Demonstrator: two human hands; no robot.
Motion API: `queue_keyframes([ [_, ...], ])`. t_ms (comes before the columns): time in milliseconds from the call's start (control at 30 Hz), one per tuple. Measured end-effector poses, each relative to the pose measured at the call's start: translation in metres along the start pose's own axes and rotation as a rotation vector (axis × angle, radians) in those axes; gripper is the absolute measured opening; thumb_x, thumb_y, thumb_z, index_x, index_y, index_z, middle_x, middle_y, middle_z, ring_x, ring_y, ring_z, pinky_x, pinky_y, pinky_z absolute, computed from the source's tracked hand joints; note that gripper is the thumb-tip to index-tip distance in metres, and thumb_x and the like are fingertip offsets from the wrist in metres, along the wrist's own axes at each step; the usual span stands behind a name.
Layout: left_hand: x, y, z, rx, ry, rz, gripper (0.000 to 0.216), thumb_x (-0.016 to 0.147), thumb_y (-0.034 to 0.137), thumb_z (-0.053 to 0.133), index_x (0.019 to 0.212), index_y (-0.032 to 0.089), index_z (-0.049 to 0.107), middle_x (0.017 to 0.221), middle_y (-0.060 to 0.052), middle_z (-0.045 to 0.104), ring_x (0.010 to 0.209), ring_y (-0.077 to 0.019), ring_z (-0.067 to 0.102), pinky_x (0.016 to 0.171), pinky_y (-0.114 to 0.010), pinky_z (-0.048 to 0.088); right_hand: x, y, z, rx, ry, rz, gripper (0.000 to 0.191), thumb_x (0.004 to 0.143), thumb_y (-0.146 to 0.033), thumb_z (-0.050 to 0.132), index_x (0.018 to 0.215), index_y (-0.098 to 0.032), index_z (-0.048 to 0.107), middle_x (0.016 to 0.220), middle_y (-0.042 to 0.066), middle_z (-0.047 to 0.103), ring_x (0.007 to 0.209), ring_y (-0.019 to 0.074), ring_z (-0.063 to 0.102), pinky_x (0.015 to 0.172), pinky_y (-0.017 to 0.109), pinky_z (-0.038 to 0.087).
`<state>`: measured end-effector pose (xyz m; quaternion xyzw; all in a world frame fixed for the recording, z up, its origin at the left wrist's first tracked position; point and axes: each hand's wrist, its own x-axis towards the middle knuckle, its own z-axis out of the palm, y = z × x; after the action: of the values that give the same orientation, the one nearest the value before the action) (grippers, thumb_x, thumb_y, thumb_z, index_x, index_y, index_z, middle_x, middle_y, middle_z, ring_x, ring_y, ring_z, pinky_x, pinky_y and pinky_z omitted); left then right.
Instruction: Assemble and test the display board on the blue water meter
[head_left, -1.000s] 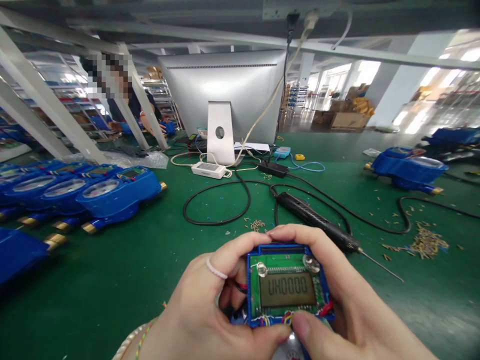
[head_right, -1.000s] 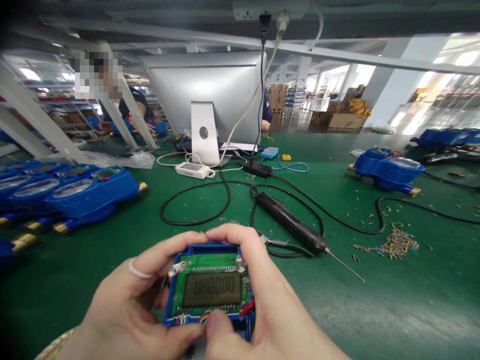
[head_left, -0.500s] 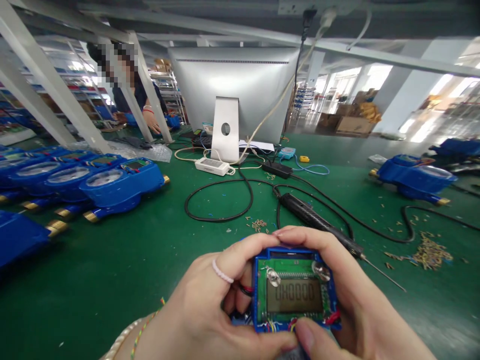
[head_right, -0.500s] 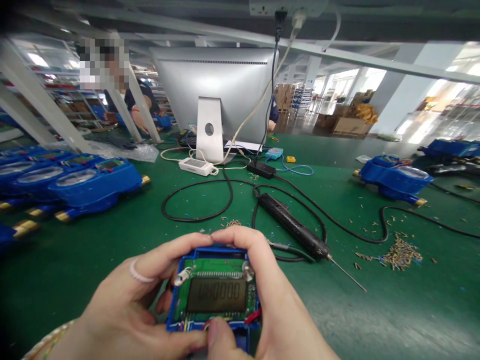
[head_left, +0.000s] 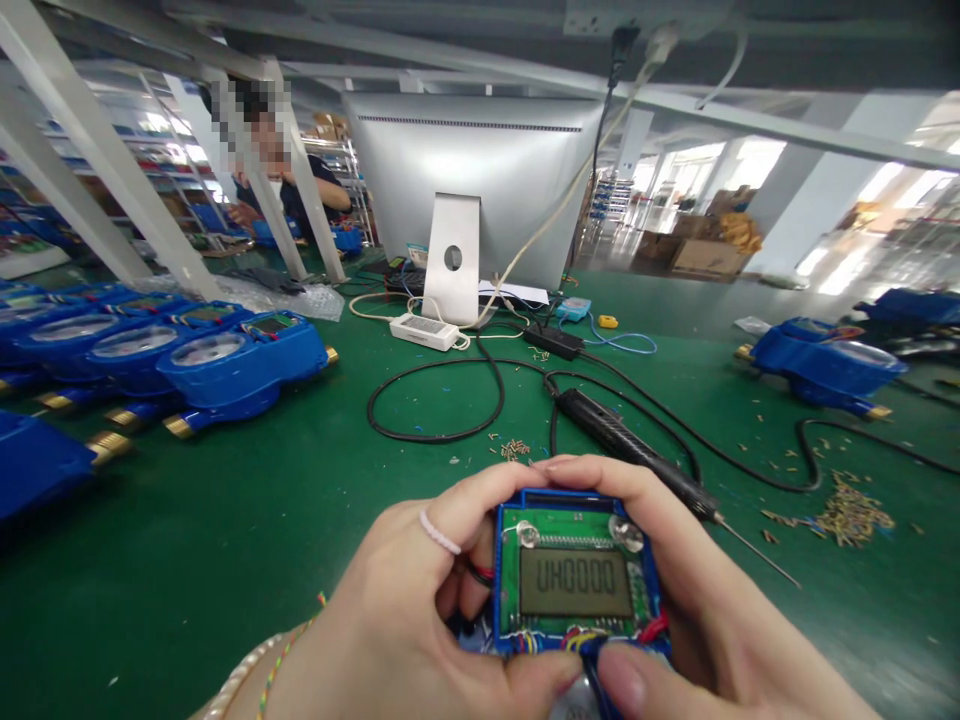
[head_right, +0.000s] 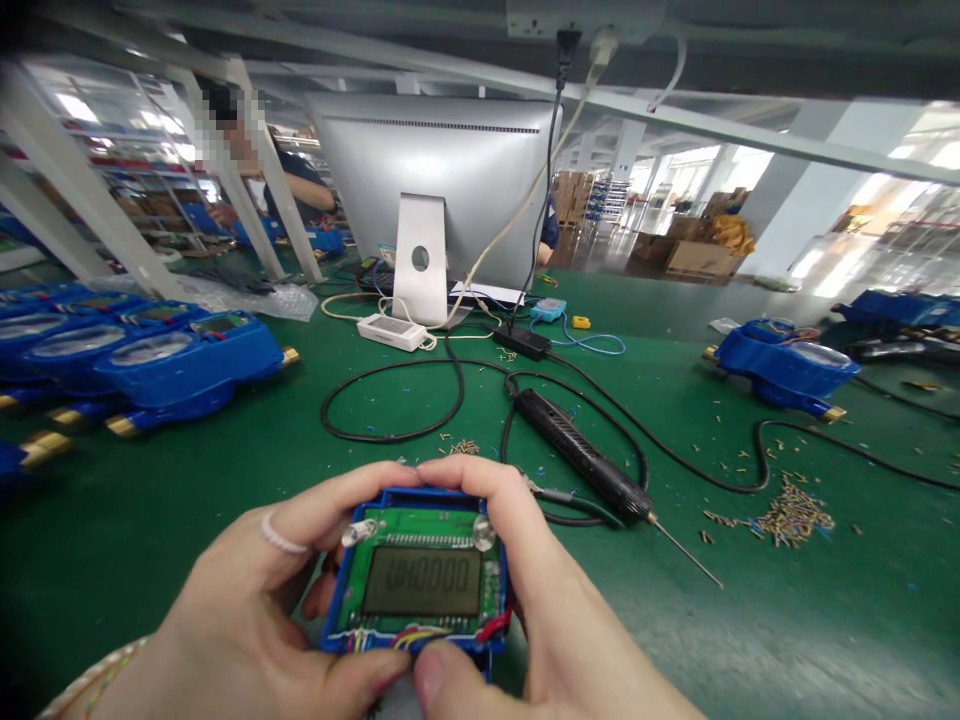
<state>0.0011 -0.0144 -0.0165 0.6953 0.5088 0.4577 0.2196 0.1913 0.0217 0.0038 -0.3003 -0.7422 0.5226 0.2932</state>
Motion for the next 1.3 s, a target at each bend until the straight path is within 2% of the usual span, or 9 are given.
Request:
queue_keyframes([
  [167, -0.003, -0.005, -0.001, -0.053, 0.013, -0.028, 0.081, 0.057, 0.029, 0.08, 0.128, 0.041, 0.042, 0.07, 0.006, 0.057, 0.05, -0.0116, 0.054, 0.063, -0.034, 0.061, -0.001, -0.001, -0.002, 0.035, -0.032, 0.023, 0.059, 0.086, -0.029, 0.056, 0.139, -0.036, 0.03, 0.133, 0.003, 0.053, 0.116, 0.0248, 0.057, 0.089, 0.03, 0.051],
  [400, 0.003, -0.004, -0.002, -0.143, -0.058, -0.01, 0.082, 0.059, 0.028, 0.081, 0.128, 0.045, 0.04, 0.064, 0.011, 0.054, 0.042, -0.0069, 0.051, 0.065, -0.03, 0.06, 0.0, -0.002, 0.0, 0.026, -0.041, 0.058, 0.057, 0.087, -0.025, 0.054, 0.135, -0.039, 0.029, 0.136, 0.002, 0.05, 0.119, 0.0251, 0.055, 0.093, 0.033, 0.051],
  [567, 0.002, -0.004, -0.003, -0.17, -0.051, -0.024, 0.08, 0.059, 0.03, 0.082, 0.127, 0.043, 0.042, 0.063, 0.01, 0.051, 0.045, -0.0093, 0.057, 0.062, -0.028, 0.059, 0.001, -0.009, -0.003, -0.006, -0.029, 0.044, 0.055, 0.083, -0.021, 0.059, 0.132, -0.034, 0.038, 0.139, 0.004, 0.048, 0.123, 0.0274, 0.052, 0.09, 0.031, 0.054],
  [667, 0.002, -0.003, -0.003, -0.195, -0.056, -0.009, 0.08, 0.059, 0.027, 0.082, 0.127, 0.041, 0.042, 0.061, 0.01, 0.049, 0.044, -0.0088, 0.056, 0.062, -0.027, 0.059, 0.002, -0.011, -0.003, -0.055, 0.009, 0.0, 0.054, 0.081, -0.023, 0.061, 0.131, -0.033, 0.041, 0.141, 0.003, 0.046, 0.126, 0.0276, 0.048, 0.088, 0.03, 0.056],
  [767, 0.003, -0.001, -0.002, -0.222, -0.067, -0.01, 0.077, 0.061, 0.023, 0.08, 0.126, 0.041, 0.043, 0.063, 0.01, 0.051, 0.041, -0.0075, 0.053, 0.056, -0.023, 0.058, 0.002, -0.009, 0.0, -0.13, 0.084, -0.047, 0.054, 0.081, -0.022, 0.061, 0.131, -0.031, 0.043, 0.14, 0.004, 0.047, 0.127, 0.0282, 0.047, 0.093, 0.032, 0.054],
  [900, 0.005, 0.002, -0.003, -0.224, -0.119, -0.056, 0.074, 0.061, 0.02, 0.079, 0.124, 0.039, 0.045, 0.062, 0.009, 0.052, 0.05, -0.0117, 0.06, 0.048, -0.017, 0.054, 0.003, -0.006, 0.002, -0.2, 0.129, -0.105, 0.057, 0.077, -0.019, 0.062, 0.13, -0.03, 0.044, 0.138, 0.004, 0.049, 0.128, 0.0299, 0.046, 0.097, 0.033, 0.051],
  [1033, 0.005, 0.002, -0.005, -0.208, -0.122, -0.088, 0.072, 0.061, 0.026, 0.081, 0.124, 0.035, 0.047, 0.065, 0.007, 0.059, 0.047, -0.0116, 0.059, 0.044, -0.017, 0.052, 0.002, -0.005, 0.002, -0.208, 0.126, -0.105, 0.059, 0.076, -0.016, 0.062, 0.13, -0.03, 0.043, 0.136, 0.005, 0.051, 0.125, 0.0295, 0.049, 0.089, 0.03, 0.056],
  [1167, 0.005, 0.001, -0.006, -0.181, -0.152, -0.088, 0.076, 0.061, 0.026, 0.081, 0.127, 0.036, 0.044, 0.077, 0.003, 0.068, 0.055, -0.0158, 0.066, 0.045, -0.019, 0.054, 0.0, -0.004, 0.0, -0.215, 0.119, -0.11, 0.063, 0.075, -0.014, 0.062, 0.132, -0.03, 0.042, 0.135, 0.005, 0.053, 0.119, 0.0302, 0.055, 0.078, 0.027, 0.06],
  [1300, 0.008, 0.004, -0.004, -0.087, -0.153, -0.03, 0.069, 0.063, 0.027, 0.077, 0.124, 0.028, 0.046, 0.072, 0.004, 0.068, 0.045, -0.0111, 0.06, 0.037, -0.015, 0.048, 0.002, -0.002, 0.0, -0.234, 0.115, -0.124, 0.063, 0.075, -0.014, 0.063, 0.132, -0.034, 0.043, 0.132, 0.002, 0.056, 0.112, 0.0293, 0.061, 0.078, 0.029, 0.06],
])
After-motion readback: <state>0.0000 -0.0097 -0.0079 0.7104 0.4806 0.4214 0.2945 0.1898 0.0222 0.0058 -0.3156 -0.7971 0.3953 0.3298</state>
